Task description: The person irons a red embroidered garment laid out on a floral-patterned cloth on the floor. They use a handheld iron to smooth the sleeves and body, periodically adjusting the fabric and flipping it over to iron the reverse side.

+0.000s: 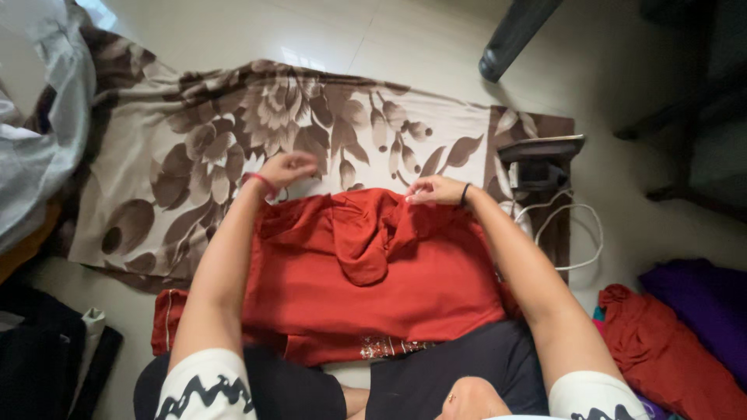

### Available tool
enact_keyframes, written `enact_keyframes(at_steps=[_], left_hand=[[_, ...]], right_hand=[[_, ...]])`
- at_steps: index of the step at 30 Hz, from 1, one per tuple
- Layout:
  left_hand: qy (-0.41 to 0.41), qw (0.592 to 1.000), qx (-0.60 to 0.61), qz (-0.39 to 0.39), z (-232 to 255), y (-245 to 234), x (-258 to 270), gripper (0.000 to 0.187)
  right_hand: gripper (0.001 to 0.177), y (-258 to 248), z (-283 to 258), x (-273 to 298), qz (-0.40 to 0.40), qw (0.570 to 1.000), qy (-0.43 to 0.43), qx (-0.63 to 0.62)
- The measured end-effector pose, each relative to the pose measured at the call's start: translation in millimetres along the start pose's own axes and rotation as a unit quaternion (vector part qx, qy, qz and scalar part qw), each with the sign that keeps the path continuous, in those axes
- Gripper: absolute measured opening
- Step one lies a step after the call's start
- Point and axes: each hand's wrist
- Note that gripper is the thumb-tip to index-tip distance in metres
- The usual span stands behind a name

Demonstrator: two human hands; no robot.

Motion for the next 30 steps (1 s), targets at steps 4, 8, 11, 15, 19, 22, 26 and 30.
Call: enact_keyframes(at_steps=[4,8,11,15,19,22,26,30], left_hand=[[0.006,0.993,0.112,-0.028,-8.7,21.9,-47.1,0.043],[0.043,0.998,0.015,-0.048,1.4,23.6,-40.0,0.043],[0.021,0.982,-0.164,-0.087,17.6,23.5,-0.9,0.050],[0.125,0.966,-0.227,-0.009,30.8,42.1,69.7,0.064],[0.254,0.886,-0.379,0.078,26.1,61.2,98.6,0.034],[0.283,0.876,-0.376,0.105,15.9,66.3,104.0,0.017],[0.122,0.957,-0.264,0.008,12.8,51.3,94.4,0.025],[-0.008,0.988,-0.083,-0.130,14.2,14.3,76.9,0.025]], right_hand=[[0.047,-8.4,-10.3,-12.2,-0.082,0.990,0.041,0.110],[0.045,-1.2,-17.5,-7.9,-0.103,0.990,0.080,0.047],[0.043,5.2,-10.6,2.5,-0.065,0.993,0.054,0.086],[0.042,19.5,2.3,20.3,-0.055,0.997,-0.033,-0.051],[0.045,33.7,-8.3,34.7,-0.078,0.992,-0.090,-0.043],[0.057,41.5,-17.6,46.1,-0.039,0.997,0.066,0.029],[0.049,48.4,-13.7,44.7,0.008,0.997,-0.038,0.068],[0.045,24.5,-4.5,31.4,0.050,0.976,-0.130,0.170]])
Point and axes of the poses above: each hand's wrist, its own x-axis away from the middle knuckle, its own y-axis out of the palm, z = x × y, and after that the axes turned 7 degrees about x, right-handed
